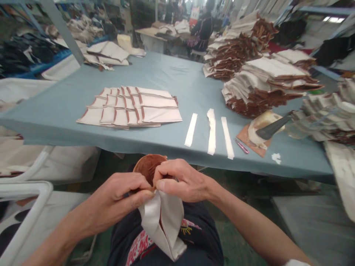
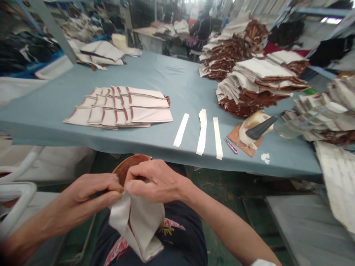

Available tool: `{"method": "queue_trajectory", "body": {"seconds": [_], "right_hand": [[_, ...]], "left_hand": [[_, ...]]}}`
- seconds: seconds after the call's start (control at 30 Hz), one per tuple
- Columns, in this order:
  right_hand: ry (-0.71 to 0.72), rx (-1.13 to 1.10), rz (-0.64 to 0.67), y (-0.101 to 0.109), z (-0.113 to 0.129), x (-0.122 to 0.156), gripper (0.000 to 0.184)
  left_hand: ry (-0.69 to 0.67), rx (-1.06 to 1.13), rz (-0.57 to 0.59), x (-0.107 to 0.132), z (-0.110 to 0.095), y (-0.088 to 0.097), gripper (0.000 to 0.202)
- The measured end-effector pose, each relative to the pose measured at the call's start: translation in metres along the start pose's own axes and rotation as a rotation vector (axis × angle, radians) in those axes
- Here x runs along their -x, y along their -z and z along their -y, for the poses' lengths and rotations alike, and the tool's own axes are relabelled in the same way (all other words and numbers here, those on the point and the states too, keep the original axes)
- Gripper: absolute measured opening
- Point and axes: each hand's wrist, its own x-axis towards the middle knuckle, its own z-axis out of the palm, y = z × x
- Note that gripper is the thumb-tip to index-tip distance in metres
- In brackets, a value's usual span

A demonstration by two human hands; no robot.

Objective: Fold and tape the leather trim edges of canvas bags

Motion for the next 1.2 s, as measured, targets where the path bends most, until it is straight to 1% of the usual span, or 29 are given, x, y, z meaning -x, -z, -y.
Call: {"method": "queue_trajectory", "body": {"seconds": [0.1,0.2,0.27,0.37,0.5,0.7,0.87,0.97,1.07,1.2], "right_hand": [[0.026,0.109,0.04,-0.001,0.002,-0.001,0.037],[0.079,0.179,0.064,-0.002,-0.001,0.001,0.041],[0.122,0.238,0.02,-0.003,-0.004,0.002,0.038],[0.162,0.255,-0.095,-0.004,-0.01,0.006,0.028],[0.184,0.239,-0.165,-0.009,-0.016,0.009,0.018],[0.225,0.287,-0.202,-0.012,-0.022,0.008,0.015],[0.248,0.303,-0.213,-0.01,-0.025,0.009,0.016],[0.28,0.288,-0.225,-0.008,-0.024,0.011,0.019],[0.317,0.298,-0.236,-0.006,-0.023,0.012,0.019],[0.343,0.303,-0.224,-0.005,-0.024,0.011,0.02]], "left_hand": [[0.036,0.038,0.027,0.002,-0.005,0.002,0.034],[0.113,0.116,0.089,0.004,-0.008,0.005,0.045],[0.196,0.165,0.128,0.003,-0.008,0.006,0.052],[0.277,0.199,0.161,0.0,-0.005,0.007,0.051],[0.295,0.248,0.213,-0.002,-0.003,0.007,0.048],[0.284,0.227,0.249,-0.007,-0.003,0.009,0.05],[0.195,0.04,0.215,-0.009,0.001,0.008,0.046],[0.165,0.034,0.181,-0.01,0.0,0.004,0.042],[0.165,0.066,0.129,-0.014,-0.005,-0.006,0.041],[0.125,0.074,0.042,-0.017,-0.008,-0.023,0.038]]}}
